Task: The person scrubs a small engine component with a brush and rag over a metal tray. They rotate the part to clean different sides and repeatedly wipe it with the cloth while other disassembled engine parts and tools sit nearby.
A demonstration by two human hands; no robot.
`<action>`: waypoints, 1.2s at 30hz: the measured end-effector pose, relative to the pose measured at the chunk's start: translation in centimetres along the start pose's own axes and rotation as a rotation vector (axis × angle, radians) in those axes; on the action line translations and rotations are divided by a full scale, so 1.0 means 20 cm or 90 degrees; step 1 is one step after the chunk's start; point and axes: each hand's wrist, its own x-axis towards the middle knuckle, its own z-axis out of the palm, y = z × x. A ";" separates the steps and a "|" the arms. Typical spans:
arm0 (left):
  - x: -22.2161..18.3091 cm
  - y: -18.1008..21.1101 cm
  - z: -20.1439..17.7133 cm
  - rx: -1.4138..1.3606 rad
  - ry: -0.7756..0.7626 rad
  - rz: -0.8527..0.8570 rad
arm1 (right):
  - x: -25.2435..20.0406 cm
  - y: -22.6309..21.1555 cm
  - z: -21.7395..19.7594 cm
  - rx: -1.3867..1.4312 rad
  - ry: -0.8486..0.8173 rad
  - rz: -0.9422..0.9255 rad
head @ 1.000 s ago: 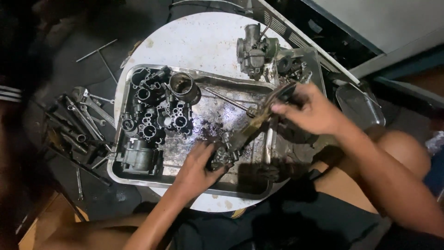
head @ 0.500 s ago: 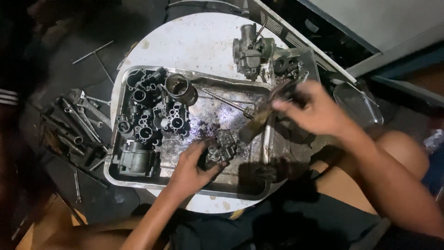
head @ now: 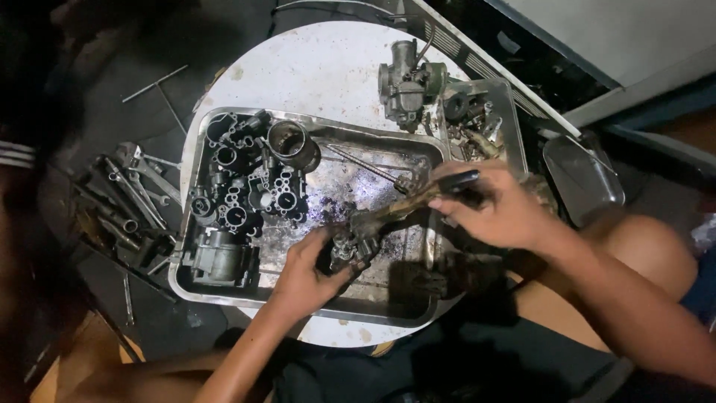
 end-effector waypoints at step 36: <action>-0.18 -0.13 0.08 0.078 -0.050 0.268 | 0.30 0.04 0.13 -0.711 -0.183 -0.039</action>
